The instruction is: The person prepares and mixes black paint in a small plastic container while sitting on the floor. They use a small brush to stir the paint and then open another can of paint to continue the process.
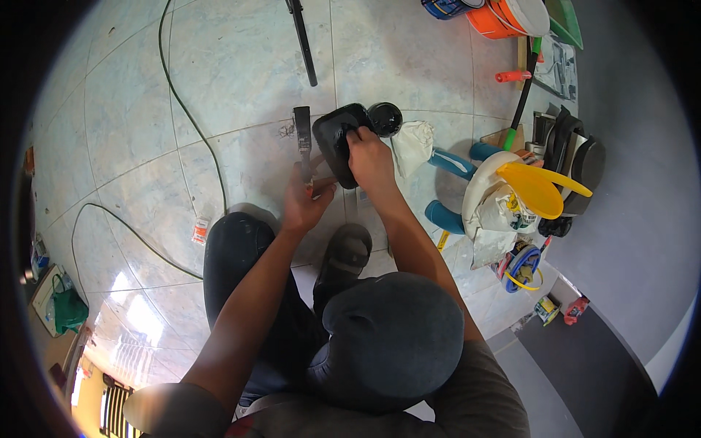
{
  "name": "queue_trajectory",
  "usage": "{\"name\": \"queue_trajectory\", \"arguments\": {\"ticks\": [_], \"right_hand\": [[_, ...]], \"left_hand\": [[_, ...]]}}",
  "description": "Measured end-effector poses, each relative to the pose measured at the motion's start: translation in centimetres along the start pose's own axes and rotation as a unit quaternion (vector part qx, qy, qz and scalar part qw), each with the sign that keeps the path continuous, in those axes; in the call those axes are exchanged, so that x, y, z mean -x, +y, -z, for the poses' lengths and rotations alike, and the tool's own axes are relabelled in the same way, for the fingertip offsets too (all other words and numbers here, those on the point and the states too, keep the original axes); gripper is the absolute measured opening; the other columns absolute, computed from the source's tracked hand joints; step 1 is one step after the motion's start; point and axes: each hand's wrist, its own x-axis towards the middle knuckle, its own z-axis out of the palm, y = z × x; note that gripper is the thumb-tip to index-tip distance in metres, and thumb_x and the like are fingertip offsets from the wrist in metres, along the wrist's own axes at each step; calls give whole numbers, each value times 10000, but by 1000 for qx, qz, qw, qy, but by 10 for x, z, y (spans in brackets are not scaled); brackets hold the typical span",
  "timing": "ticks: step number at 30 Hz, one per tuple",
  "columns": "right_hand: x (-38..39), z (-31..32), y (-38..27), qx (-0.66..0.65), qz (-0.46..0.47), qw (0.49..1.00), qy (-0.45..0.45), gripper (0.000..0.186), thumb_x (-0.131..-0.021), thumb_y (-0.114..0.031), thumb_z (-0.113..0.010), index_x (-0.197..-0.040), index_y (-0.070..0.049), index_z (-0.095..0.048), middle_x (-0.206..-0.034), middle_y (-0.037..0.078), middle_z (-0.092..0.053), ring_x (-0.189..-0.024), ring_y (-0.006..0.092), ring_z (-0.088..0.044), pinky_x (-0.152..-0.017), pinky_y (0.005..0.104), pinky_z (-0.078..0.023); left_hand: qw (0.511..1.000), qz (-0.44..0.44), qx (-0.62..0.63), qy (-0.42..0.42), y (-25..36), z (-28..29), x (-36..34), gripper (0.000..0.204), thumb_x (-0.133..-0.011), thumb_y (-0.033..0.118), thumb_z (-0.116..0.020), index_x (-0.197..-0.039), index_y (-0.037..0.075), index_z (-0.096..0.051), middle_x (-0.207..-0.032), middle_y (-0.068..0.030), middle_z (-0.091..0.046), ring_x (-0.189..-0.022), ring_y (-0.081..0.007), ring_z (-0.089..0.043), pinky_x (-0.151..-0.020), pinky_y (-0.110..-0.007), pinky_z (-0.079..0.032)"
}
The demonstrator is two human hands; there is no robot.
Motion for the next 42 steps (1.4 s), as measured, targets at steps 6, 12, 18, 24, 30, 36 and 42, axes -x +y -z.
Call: {"name": "queue_trajectory", "arguments": {"ticks": [6,12,18,24,30,36,42], "right_hand": [[-6,-14,7,-110,-55,987,101,178,-908,20,-683,-1047,-2,-791,-955,204,-750,-861,438,-730,-762,477,-594],[-2,-34,2,-256,-180,938,149,127,-924,13,-684,-983,27,-795,-847,185,-780,-668,317,-752,-641,413,-584],[-3,-39,-8,-481,-318,810,109,121,-984,-20,-688,-975,15,-803,-778,62,-759,-498,128,-640,-450,304,-501],[0,-23,-14,-435,-313,834,128,113,-990,-36,-709,-1032,16,-800,-809,80,-760,-520,108,-615,-479,282,-480],[0,-35,-9,-235,-186,940,165,122,-918,-12,-717,-1000,22,-801,-809,188,-772,-634,200,-737,-628,346,-560],[-4,-35,-16,-380,-295,872,89,140,-953,-21,-681,-999,21,-807,-753,119,-762,-542,164,-691,-506,333,-532],[-6,-52,-9,-488,-324,808,59,159,-1007,18,-636,-1044,39,-788,-870,84,-773,-482,108,-587,-441,280,-474]], "left_hand": [[999,14,2,-37,-5,5,0,545,-921,-120,-712,-1360,-18,-405,-1539,-200,-558,-1221,-316,-748,-933,-375,-643],[999,21,6,-34,1,1,0,520,-928,-112,-713,-1347,-24,-417,-1512,-191,-569,-1208,-306,-752,-932,-381,-645],[1000,9,-4,-11,0,1,0,404,-888,-80,-719,-1127,13,-406,-1482,-240,-634,-1089,-297,-804,-878,-353,-661],[1000,-6,2,-2,2,0,-1,398,-893,-73,-715,-1129,11,-405,-1474,-243,-640,-1087,-303,-805,-875,-356,-659],[1000,-4,-4,-6,0,-1,-1,400,-898,-67,-717,-1138,13,-407,-1469,-242,-643,-1082,-306,-806,-878,-360,-656],[1000,9,-5,-25,-6,4,0,610,-925,-97,-725,-1442,-15,-413,-1478,-165,-596,-1180,-278,-759,-894,-368,-656],[1000,-1,-12,-13,-6,0,-3,425,-887,-70,-739,-1138,20,-409,-1464,-243,-644,-1072,-299,-808,-885,-361,-651]]}}
